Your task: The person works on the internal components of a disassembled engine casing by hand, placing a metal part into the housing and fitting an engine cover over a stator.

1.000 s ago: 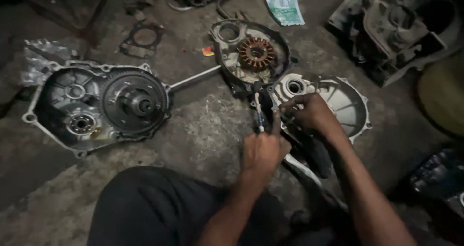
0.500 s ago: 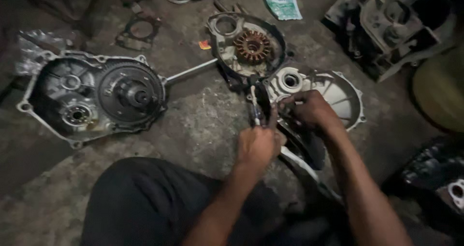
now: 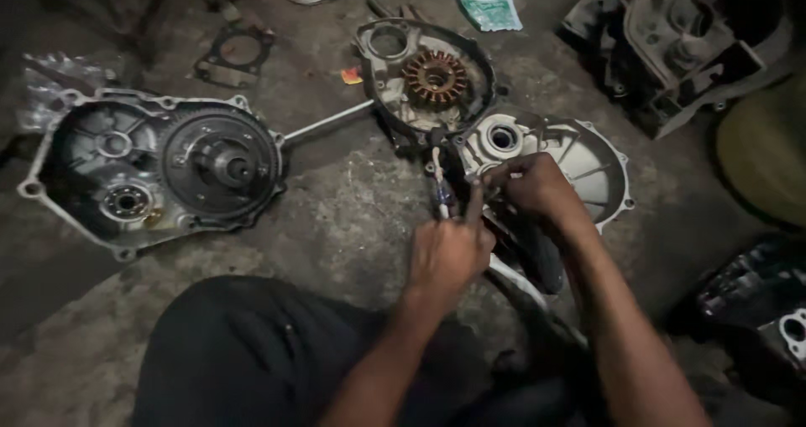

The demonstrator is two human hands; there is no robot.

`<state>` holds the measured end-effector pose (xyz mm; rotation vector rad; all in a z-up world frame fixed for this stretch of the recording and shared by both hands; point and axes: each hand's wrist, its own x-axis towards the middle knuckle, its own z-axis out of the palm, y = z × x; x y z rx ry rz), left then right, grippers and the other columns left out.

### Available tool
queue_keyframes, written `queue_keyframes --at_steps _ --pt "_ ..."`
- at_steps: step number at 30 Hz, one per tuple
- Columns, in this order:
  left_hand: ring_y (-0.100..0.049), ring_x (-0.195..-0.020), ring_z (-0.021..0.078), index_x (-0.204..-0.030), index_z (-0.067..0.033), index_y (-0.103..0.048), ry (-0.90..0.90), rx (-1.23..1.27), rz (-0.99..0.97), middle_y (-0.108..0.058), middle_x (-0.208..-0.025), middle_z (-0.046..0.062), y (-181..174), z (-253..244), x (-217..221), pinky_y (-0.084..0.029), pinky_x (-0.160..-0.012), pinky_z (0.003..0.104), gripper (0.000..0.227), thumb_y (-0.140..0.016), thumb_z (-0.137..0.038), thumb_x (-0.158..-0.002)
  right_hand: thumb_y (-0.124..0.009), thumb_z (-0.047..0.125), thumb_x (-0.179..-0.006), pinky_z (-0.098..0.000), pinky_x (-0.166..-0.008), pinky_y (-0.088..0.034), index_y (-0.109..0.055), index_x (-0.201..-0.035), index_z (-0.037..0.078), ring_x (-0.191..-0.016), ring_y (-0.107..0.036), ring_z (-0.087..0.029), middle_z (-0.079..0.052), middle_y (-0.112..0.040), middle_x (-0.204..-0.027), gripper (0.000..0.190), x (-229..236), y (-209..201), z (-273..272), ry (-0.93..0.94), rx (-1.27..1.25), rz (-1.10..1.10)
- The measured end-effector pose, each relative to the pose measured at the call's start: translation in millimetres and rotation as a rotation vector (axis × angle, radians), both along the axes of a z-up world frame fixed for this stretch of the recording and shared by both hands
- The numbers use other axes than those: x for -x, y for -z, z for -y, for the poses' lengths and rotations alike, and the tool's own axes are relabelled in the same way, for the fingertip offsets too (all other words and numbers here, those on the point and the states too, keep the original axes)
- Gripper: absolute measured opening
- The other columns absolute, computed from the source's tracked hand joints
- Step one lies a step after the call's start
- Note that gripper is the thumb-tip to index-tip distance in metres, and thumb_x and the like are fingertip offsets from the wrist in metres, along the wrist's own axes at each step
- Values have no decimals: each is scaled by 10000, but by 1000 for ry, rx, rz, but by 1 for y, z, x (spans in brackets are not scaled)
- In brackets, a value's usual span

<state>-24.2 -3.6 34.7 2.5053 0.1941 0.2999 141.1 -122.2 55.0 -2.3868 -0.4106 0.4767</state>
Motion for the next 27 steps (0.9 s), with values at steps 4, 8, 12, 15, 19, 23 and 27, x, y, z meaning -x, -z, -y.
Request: queue_keyframes --at_steps 4,8,12,15,19,23,27 --pt "-709 -614 414 -1601 -100 -328 -31 9 -124 -711 -718 240 -5 5 -11 -582 -643 539 796 -580 -299 -873 -734 99 -856 -336 -613 -550 -825 -955 84 -659 -675 -144 -90 -781 -787 135 -7 -2 -5 -49 11 47" --pt "-717 -627 399 -1610 -63 -304 11 -2 -148 -719 -728 234 -2 5 -5 -588 -677 513 786 -556 -291 -901 -725 49 -819 -336 -612 -552 -827 -955 84 -667 -677 -135 -75 -789 -811 173 -5 3 -1 -58 39 13" --pt "-722 -693 406 -1603 -45 -252 -14 -36 -184 -726 -805 247 -10 6 -13 -584 -710 506 838 -586 -297 -876 -749 19 -794 -312 -624 -554 -823 -948 67 -677 -686 -111 -70 -785 -793 178 -13 -3 -5 -183 0 114" --pt "-730 -707 386 -1620 17 -152 31 -47 -270 -736 -812 232 -11 8 -16 -586 -715 497 859 -554 -302 -932 -749 66 -863 -358 -560 -516 -809 -989 87 -621 -636 -138 -90 -761 -775 142 1 -6 -5 -24 -3 -4" --pt "-732 -701 382 -1606 17 -218 60 10 -167 -736 -823 216 -7 4 -5 -591 -716 485 851 -584 -269 -894 -717 76 -886 -372 -546 -518 -829 -979 82 -594 -653 -173 -109 -762 -760 146 5 -14 -6 31 59 -70" --pt "-730 -700 371 -1612 26 -228 21 -26 -171 -730 -800 220 -7 4 -17 -593 -708 473 859 -595 -265 -891 -723 76 -855 -357 -563 -533 -831 -980 100 -613 -660 -157 -78 -772 -770 167 -14 -4 -11 -55 70 34" --pt "-724 -700 390 -1604 -11 -267 -20 21 -93 -737 -805 211 2 11 -7 -582 -726 498 852 -613 -227 -856 -742 55 -802 -333 -646 -556 -825 -914 67 -698 -703 -130 -75 -791 -795 140 -22 4 -3 -172 98 98"
